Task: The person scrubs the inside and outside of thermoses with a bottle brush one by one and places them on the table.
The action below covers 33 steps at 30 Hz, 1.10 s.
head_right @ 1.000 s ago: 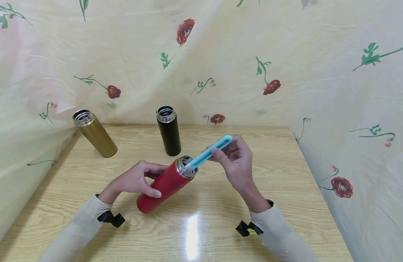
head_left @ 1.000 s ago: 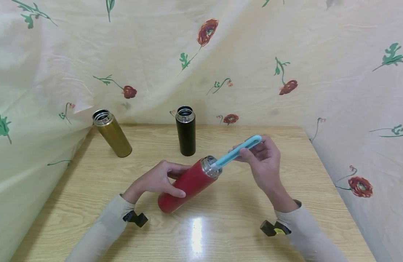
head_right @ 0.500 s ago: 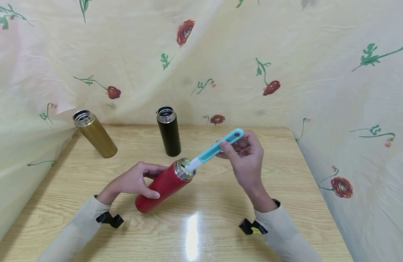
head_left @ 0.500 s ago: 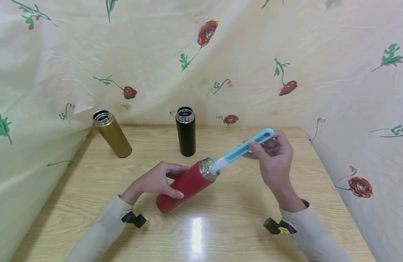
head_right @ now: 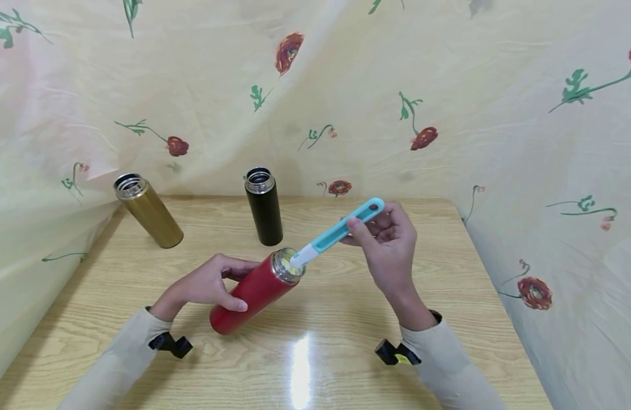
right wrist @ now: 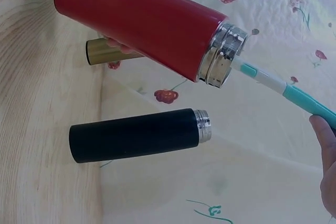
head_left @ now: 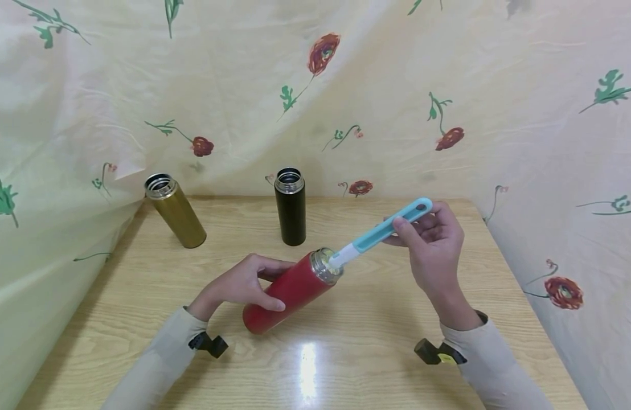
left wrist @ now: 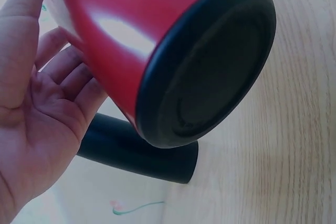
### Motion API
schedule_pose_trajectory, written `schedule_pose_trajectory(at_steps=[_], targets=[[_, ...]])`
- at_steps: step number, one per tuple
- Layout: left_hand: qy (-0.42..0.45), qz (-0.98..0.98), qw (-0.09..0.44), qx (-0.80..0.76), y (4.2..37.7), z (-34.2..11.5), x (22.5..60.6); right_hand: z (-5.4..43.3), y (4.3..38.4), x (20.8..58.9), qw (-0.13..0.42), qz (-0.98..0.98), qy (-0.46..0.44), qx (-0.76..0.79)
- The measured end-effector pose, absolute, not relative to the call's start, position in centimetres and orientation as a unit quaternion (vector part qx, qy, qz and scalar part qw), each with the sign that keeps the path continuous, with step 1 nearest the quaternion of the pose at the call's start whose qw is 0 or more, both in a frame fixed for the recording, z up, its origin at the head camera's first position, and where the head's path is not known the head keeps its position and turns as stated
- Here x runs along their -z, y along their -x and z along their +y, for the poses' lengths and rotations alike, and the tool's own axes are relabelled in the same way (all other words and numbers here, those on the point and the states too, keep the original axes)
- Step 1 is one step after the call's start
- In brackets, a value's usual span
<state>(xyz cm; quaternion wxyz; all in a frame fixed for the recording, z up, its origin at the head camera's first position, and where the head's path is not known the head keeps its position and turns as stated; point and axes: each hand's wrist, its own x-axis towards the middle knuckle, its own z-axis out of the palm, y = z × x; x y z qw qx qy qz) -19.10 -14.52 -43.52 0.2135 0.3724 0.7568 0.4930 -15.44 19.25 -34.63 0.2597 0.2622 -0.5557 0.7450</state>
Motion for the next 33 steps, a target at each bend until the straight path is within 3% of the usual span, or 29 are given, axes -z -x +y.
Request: schedule_pose_trajectory(at_steps=[9, 33], targets=[[-0.361, 0.751, 0.231, -0.503, 18.8, -14.7, 43.3, 19.2, 15.3, 34.3, 0.261, -0.558, -0.265, -0.742], [-0.335, 0.771, 0.189, -0.508, 18.5, -14.3, 43.2, 17.2, 14.9, 36.3, 0.263, -0.576, -0.231, -0.739]])
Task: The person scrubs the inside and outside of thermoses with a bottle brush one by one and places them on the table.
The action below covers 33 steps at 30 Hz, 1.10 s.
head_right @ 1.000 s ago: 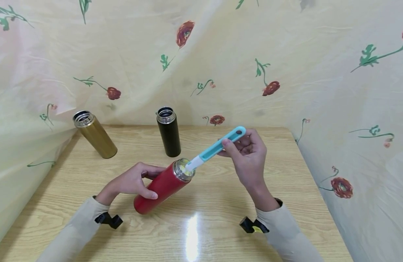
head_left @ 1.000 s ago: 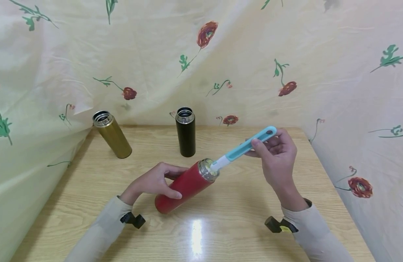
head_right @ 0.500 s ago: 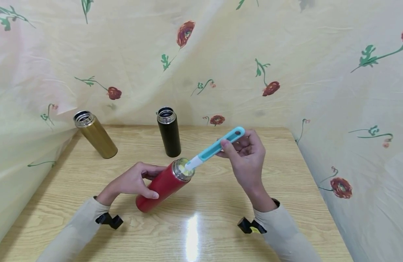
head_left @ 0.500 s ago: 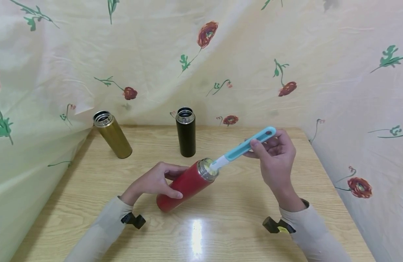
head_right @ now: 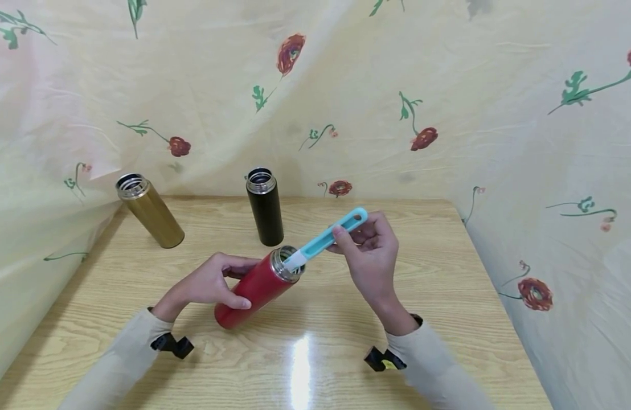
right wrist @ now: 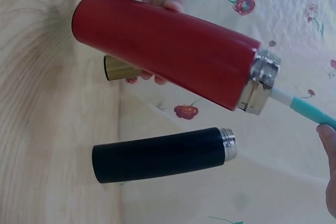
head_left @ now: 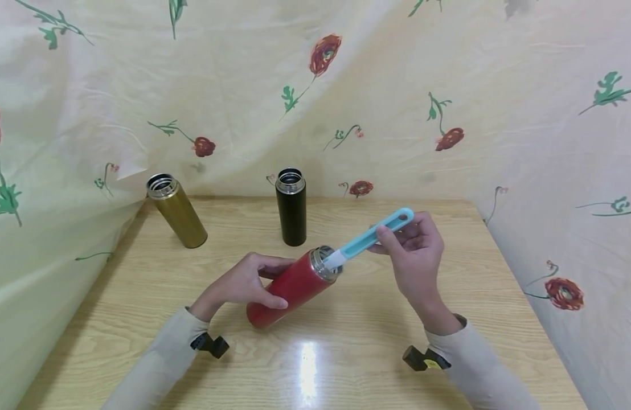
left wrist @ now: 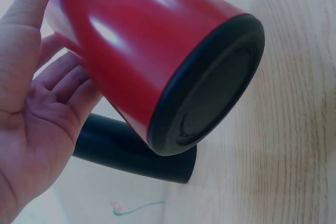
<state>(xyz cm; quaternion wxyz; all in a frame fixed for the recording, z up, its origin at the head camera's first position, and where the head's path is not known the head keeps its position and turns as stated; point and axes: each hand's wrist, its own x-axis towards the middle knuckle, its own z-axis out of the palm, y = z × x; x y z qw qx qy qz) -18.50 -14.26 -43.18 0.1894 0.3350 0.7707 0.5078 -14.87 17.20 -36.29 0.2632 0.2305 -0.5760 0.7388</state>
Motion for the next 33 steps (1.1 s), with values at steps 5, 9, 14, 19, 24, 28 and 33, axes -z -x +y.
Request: schedule_pose_trajectory(at_steps=[5, 9, 14, 19, 24, 28, 33], targets=[[-0.333, 0.771, 0.186, -0.509, 18.5, -14.3, 43.2, 16.6, 14.9, 36.8, 0.249, -0.577, -0.231, -0.743], [-0.330, 0.777, 0.180, -0.505, 18.6, -14.2, 43.2, 16.1, 14.8, 37.1, 0.241, -0.580, -0.231, -0.743], [-0.324, 0.784, 0.176, -0.499, 18.8, -14.1, 43.2, 15.7, 14.9, 37.4, 0.238, -0.579, -0.233, -0.744], [-0.320, 0.780, 0.182, -0.506, 18.8, -14.0, 43.1, 15.6, 15.0, 37.5, 0.241, -0.586, -0.239, -0.736], [-0.316, 0.774, 0.192, -0.514, 18.9, -13.9, 43.0, 15.6, 15.1, 37.6, 0.242, -0.601, -0.236, -0.724], [-0.316, 0.774, 0.192, -0.514, 19.1, -13.9, 43.0, 15.6, 15.1, 37.6, 0.242, -0.601, -0.236, -0.724], [-0.313, 0.777, 0.190, -0.512, 19.3, -13.8, 43.2, 15.5, 15.2, 37.6, 0.237, -0.601, -0.236, -0.725]])
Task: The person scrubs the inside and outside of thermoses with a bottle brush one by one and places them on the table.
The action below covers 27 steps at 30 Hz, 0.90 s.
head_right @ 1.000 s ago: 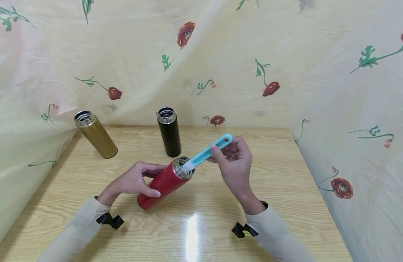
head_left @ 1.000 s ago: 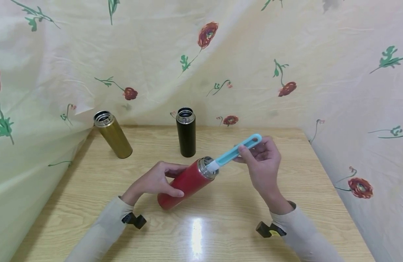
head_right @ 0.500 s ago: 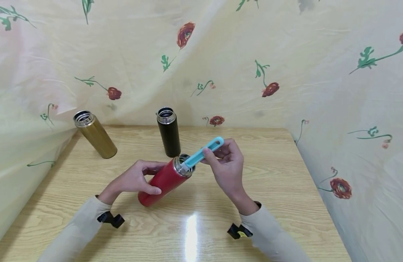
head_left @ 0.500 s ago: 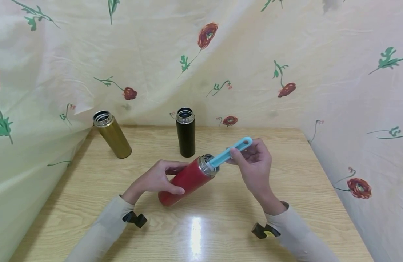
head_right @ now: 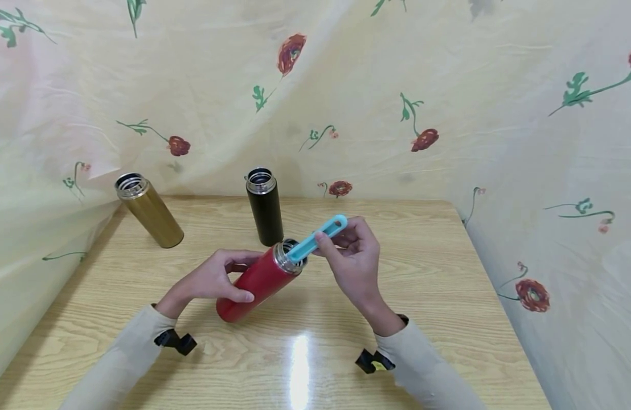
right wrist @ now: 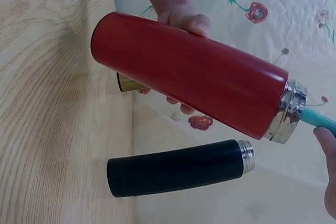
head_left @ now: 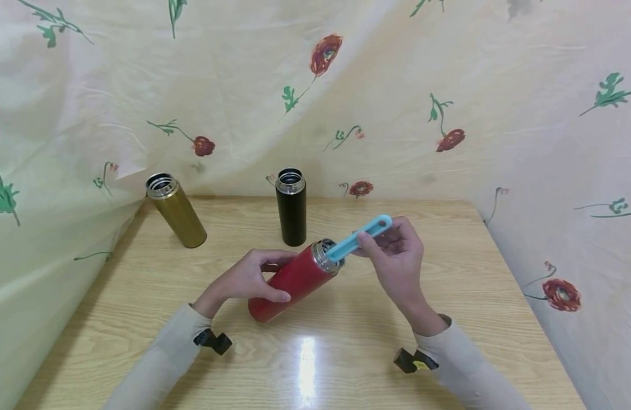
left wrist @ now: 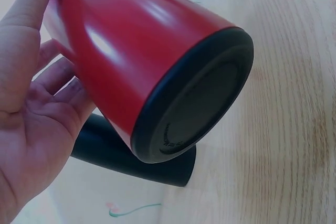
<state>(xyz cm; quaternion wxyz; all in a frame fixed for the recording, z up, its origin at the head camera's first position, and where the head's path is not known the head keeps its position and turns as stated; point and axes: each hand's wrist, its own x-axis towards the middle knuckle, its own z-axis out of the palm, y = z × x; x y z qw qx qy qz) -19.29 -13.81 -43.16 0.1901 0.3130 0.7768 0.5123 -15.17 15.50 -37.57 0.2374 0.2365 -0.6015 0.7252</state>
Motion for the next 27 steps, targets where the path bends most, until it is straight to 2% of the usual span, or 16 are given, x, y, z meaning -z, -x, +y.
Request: schedule_pose_trajectory(at_steps=[27], targets=[[-0.324, 0.768, 0.194, -0.517, 19.28, -13.48, 43.15, 15.95, 15.38, 37.43, 0.231, -0.621, -0.224, -0.714]])
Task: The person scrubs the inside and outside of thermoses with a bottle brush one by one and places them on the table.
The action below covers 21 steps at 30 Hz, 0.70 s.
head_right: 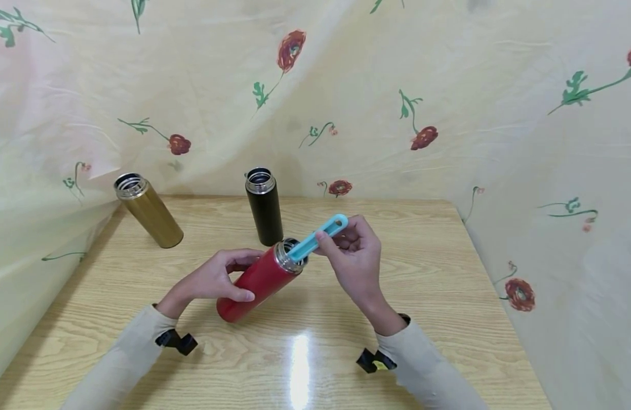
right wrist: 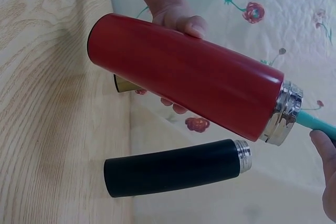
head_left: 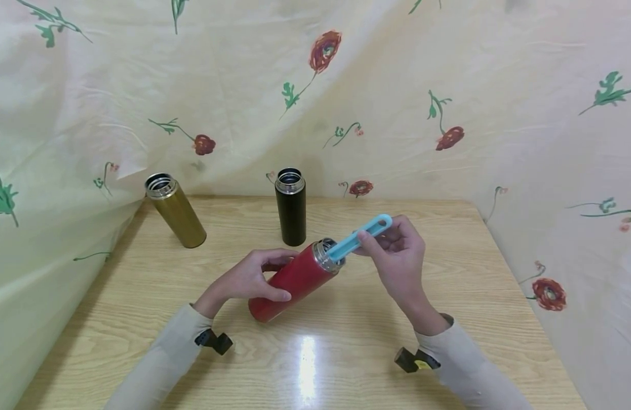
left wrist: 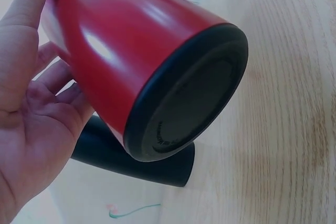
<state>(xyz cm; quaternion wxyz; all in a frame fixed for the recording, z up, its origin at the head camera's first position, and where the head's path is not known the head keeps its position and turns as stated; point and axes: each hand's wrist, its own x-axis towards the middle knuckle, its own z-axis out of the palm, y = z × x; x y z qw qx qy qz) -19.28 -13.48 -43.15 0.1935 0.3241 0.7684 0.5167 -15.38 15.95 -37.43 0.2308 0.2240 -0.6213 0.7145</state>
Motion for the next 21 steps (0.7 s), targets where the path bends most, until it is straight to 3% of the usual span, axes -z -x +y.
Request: schedule_pose_trajectory(at_steps=[21], targets=[[-0.330, 0.752, 0.220, -0.527, 19.28, -13.15, 43.15, 16.65, 15.60, 36.72, 0.243, -0.612, -0.234, -0.715]])
